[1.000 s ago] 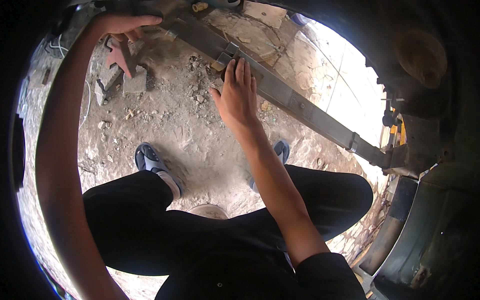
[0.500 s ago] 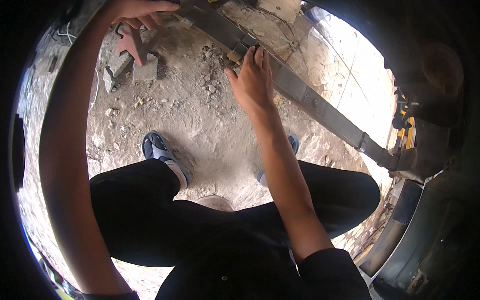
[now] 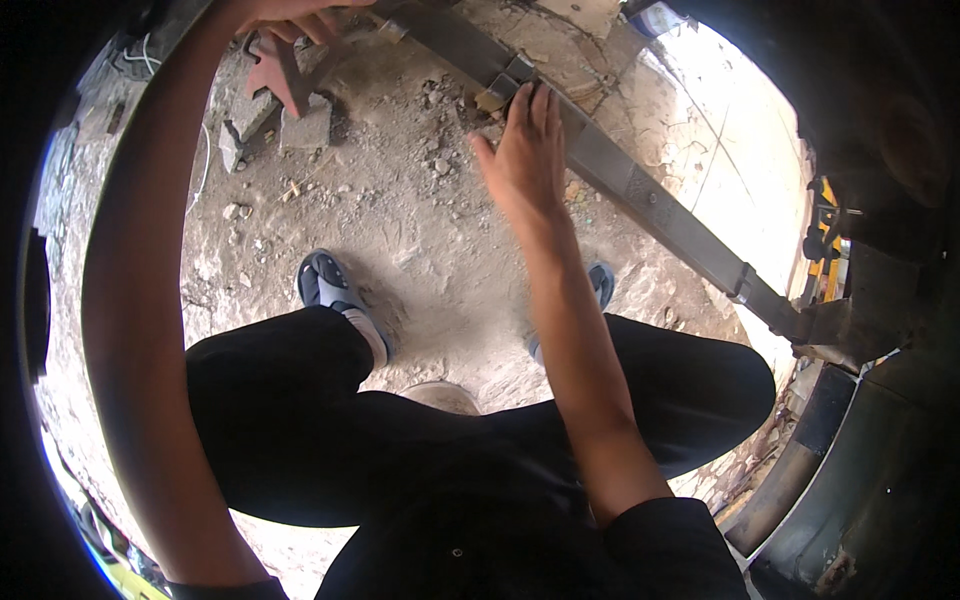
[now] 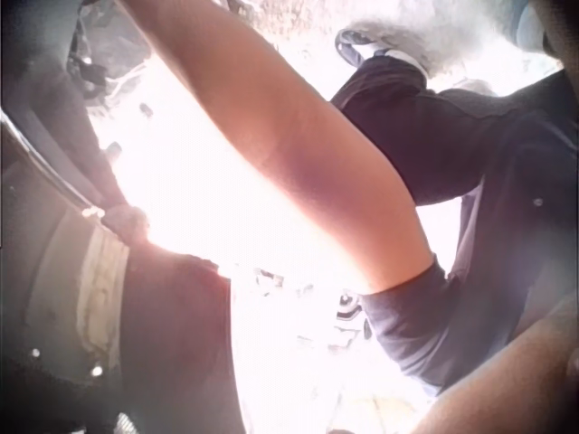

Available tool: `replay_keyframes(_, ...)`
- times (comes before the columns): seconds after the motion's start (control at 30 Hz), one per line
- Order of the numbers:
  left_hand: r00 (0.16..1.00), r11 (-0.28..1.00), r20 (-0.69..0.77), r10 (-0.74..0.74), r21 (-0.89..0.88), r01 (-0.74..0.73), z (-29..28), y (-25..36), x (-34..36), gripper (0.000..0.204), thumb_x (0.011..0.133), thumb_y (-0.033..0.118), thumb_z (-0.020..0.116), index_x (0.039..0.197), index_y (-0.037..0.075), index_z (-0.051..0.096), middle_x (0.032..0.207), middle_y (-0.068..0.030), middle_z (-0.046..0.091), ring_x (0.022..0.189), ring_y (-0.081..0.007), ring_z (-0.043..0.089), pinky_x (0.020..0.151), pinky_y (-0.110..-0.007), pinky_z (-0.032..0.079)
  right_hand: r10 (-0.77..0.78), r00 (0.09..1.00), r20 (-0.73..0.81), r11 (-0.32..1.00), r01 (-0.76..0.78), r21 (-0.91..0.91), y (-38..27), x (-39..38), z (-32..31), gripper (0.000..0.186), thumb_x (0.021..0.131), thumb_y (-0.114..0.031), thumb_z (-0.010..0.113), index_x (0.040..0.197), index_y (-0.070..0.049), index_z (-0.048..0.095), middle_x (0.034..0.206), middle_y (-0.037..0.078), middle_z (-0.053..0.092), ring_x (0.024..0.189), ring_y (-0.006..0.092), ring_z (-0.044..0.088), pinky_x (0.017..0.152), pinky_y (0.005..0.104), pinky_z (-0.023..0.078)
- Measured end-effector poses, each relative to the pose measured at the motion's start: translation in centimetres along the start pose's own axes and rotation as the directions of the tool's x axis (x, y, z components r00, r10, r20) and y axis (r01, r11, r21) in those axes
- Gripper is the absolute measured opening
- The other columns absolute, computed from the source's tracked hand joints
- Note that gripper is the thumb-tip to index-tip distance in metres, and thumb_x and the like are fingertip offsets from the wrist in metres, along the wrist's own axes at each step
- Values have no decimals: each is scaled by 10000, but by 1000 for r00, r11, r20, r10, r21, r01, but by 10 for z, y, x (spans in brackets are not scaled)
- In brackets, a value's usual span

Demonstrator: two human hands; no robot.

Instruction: The person crouches under a vehicle and repeatedly rubs a metal undercarriage beam with a small red abrasive block. The person moves along the beam, applying the block to different sections to remove surface material.

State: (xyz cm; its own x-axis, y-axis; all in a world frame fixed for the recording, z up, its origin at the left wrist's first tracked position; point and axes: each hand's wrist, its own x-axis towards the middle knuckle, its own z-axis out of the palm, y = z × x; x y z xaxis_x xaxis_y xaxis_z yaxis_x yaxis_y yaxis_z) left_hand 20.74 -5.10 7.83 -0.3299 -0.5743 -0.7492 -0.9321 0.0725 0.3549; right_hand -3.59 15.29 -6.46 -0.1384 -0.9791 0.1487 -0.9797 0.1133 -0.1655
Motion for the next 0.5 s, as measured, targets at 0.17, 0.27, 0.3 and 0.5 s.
replay_keyframes(0.17, 1000, 999, -25, 15, -34, -16, 3, -10, 11, 976, 830, 838, 381, 1469, 104, 453, 1468, -100, 508, 1350, -270, 468, 1074, -511, 368, 38, 999, 27, 998, -39, 54, -9, 3, -4, 849, 920, -393, 657, 1462, 129, 263, 1533, 340, 234, 1458, 428, 222, 1197, 472, 232)
replay_keyframes(0.27, 999, 999, -13, -33, -2, 33, -1, -10, 15, 990, 817, 852, 381, 1469, 110, 455, 1471, -103, 504, 1366, -275, 449, 1079, -516, 366, 3, 1000, -7, 999, -3, 46, -7, -8, 2, 828, 925, -385, 651, 1464, 118, 273, 1532, 331, 247, 1455, 421, 233, 1191, 483, 240)
replay_keyframes(0.3, 1000, 1000, -11, -9, 12, 9, -2, -11, 14, 999, 811, 858, 381, 1471, 111, 452, 1472, -103, 503, 1369, -279, 446, 1079, -515, 368, -12, 1000, -27, 999, 13, 43, -2, -7, 4, 826, 925, -385, 651, 1466, 114, 276, 1531, 328, 251, 1453, 419, 238, 1190, 487, 241)
replay_keyframes(0.5, 998, 997, 22, 51, 49, -52, 3, -9, 6, 1033, 796, 879, 370, 1482, 109, 435, 1488, -106, 483, 1394, -306, 414, 1081, -521, 359, 4, 999, -36, 1000, -3, 26, 6, 3, 6, 863, 910, -391, 668, 1475, 111, 252, 1532, 317, 263, 1445, 422, 256, 1183, 498, 241)
